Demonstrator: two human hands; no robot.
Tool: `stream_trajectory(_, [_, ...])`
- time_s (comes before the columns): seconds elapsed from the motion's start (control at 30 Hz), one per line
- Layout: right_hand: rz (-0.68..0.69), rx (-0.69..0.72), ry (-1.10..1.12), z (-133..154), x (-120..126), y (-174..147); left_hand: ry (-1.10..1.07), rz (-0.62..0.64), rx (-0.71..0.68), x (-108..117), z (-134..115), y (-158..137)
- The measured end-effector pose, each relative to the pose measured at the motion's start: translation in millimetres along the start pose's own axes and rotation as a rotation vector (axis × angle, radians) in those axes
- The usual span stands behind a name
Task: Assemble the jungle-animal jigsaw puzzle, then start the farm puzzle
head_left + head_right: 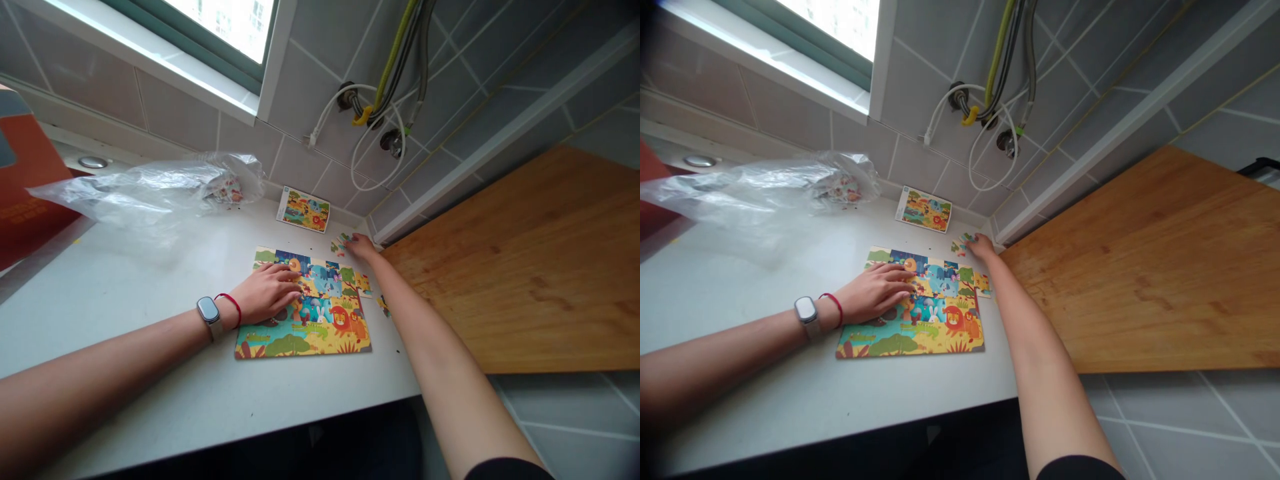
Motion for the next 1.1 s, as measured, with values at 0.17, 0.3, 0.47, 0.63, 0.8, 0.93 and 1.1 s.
stream_trajectory(0.17, [-0.044, -0.103, 0.101, -7.9, -9.3, 14.8, 0.015, 0.018, 0.001, -0.2, -0.9, 0.1])
stream_trajectory(0.3, [-0.086, -0.118, 0.193, -6.3, -6.6, 14.0, 0.015, 0.022, 0.007, -1.0, -0.1, -0.3])
stream_trajectory(0.47, [-0.135, -0.07, 0.378, 8.9, 7.3, 2.9, -0.008, -0.001, 0.01, -0.5, 0.7, -0.5])
stream_trajectory(0.63, [-0.097, -0.003, 0.636, 33.3, 23.7, -22.7, -0.026, -0.03, 0.005, 0.4, 1.0, -0.9])
stream_trajectory(0.8, [-0.012, 0.062, 0.822, 51.9, 20.9, -82.7, -0.043, -0.041, 0.003, 1.7, 0.8, -0.8])
stream_trajectory(0.93, [0.042, 0.053, 1.077, 57.2, -2.2, -144.3, -0.015, -0.016, -0.004, 0.7, 0.4, -0.7])
stream_trajectory(1.1, [-0.082, 0.035, 1.281, 54.7, -14.0, -184.9, -0.074, -0.011, 0.025, 2.0, 4.4, -0.9])
Point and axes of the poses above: each hand's wrist, its own y-axis towards the middle knuckle, its own x-axis out of the back of the hand, z = x × y, the point moved 8 cm from there along y, towards the middle knuckle, and after that the axes turned 3 degrees about y, right-handed, at the moved point
